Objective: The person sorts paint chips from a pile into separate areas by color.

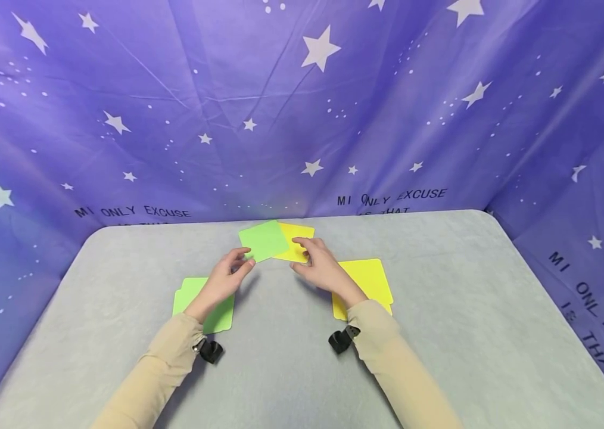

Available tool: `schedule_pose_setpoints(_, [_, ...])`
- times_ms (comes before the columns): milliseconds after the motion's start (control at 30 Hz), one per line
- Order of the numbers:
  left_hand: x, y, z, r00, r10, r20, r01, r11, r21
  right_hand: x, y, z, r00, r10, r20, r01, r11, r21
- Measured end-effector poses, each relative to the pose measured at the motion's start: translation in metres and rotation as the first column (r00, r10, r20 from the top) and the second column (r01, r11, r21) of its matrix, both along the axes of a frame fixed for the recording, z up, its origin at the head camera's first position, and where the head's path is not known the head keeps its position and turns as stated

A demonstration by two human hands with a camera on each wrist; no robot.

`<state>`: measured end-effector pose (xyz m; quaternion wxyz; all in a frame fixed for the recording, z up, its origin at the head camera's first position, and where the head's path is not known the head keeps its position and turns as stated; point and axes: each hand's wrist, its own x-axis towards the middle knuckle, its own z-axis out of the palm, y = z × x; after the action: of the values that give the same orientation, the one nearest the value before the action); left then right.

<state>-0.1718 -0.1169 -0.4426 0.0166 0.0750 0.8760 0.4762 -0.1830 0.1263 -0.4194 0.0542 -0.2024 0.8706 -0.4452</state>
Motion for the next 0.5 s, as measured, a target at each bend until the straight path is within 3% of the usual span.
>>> schedule_pose_setpoints(300, [-0.008, -0.004, 0.001, 0.998, 0.022, 0.062, -0.020, 0.999, -0.033, -0.029, -0.024, -0.008, 1.000, 0.019, 0.016, -0.019, 0.999, 0.036])
schedule_pose_setpoints(367, [-0.010, -0.004, 0.001, 0.997, 0.030, 0.071, -0.027, 0.999, -0.033, -0.034, -0.028, -0.010, 0.999, 0.019, 0.043, -0.019, 1.000, -0.001])
schedule_pose_setpoints(500, [-0.013, -0.004, 0.000, 0.995, 0.036, 0.098, -0.038, 0.999, 0.012, -0.039, -0.035, -0.015, 0.983, 0.006, 0.185, 0.022, 0.989, -0.146])
